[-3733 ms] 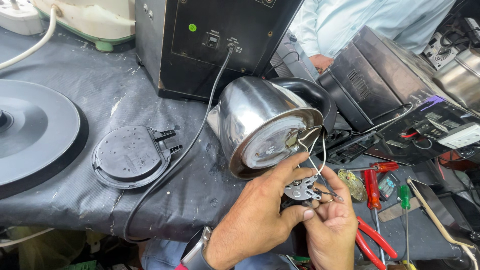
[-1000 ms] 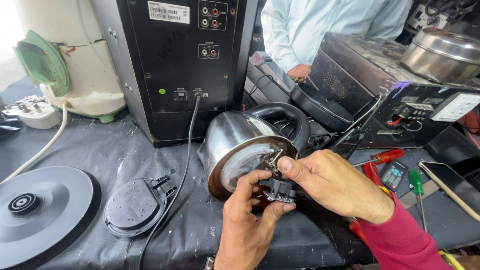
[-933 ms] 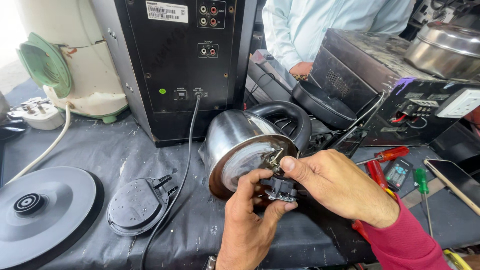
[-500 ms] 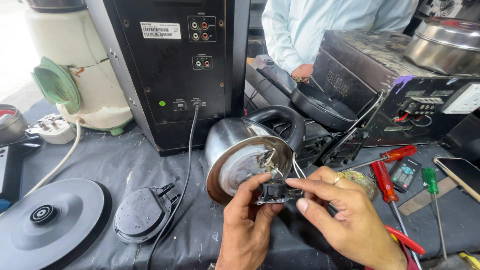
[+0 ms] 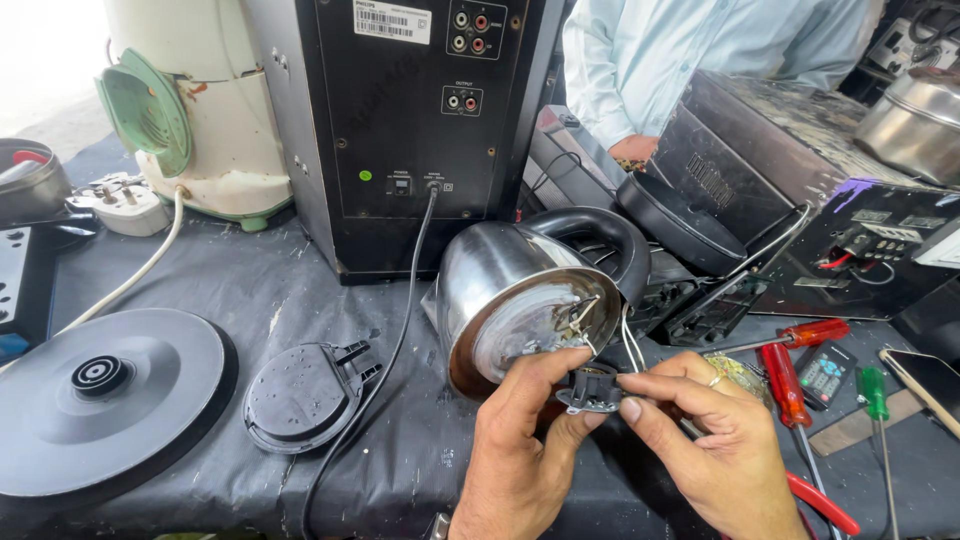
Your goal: The person repairs a stainless steel electric kettle by removing the base, stripping wires, and using pliers and a screwdriver to adjust the internal heating element and wiring. The person repeatedly manipulates the wires and components at the kettle's base throughout the clip.
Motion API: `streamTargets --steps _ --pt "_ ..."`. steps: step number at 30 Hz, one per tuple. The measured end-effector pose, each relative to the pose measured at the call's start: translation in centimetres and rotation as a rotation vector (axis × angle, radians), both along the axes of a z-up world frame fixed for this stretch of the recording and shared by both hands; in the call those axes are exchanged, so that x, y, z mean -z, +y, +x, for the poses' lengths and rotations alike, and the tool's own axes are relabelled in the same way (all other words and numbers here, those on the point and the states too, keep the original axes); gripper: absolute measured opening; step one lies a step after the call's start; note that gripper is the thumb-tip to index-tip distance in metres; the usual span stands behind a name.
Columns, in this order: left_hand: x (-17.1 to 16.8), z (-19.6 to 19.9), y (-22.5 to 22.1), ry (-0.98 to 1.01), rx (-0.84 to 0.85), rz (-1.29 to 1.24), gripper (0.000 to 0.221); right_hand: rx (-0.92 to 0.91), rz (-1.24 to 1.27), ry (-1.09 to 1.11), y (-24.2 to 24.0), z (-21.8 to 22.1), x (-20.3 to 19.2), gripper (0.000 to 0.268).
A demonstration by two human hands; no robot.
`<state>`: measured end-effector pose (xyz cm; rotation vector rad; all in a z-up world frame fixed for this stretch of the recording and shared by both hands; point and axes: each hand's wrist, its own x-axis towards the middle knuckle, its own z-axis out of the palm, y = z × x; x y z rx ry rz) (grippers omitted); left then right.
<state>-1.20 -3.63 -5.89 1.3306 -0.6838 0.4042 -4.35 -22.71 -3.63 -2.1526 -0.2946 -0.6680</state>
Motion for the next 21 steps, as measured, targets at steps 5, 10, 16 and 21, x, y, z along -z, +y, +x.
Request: streamTargets --steps 5,10,16,21 --pt "-0.2 -0.1 0.1 0.126 0.071 -0.073 0.062 -0.003 0.118 0.077 -0.5 -0.2 1.3 0.022" --pt "-0.3 0.2 0.4 0.128 -0.018 0.000 0.056 -0.088 0.247 0.102 -0.2 0.2 3.4 0.019" --pt "-0.1 0.4 0.6 0.096 0.061 -0.052 0.047 -0.039 0.619 0.195 -0.3 0.6 6.1 0.026" --pt "0.1 0.2 0.6 -0.004 0.016 -0.009 0.045 0.009 0.569 0.132 0.0 0.4 7.0 0.033"
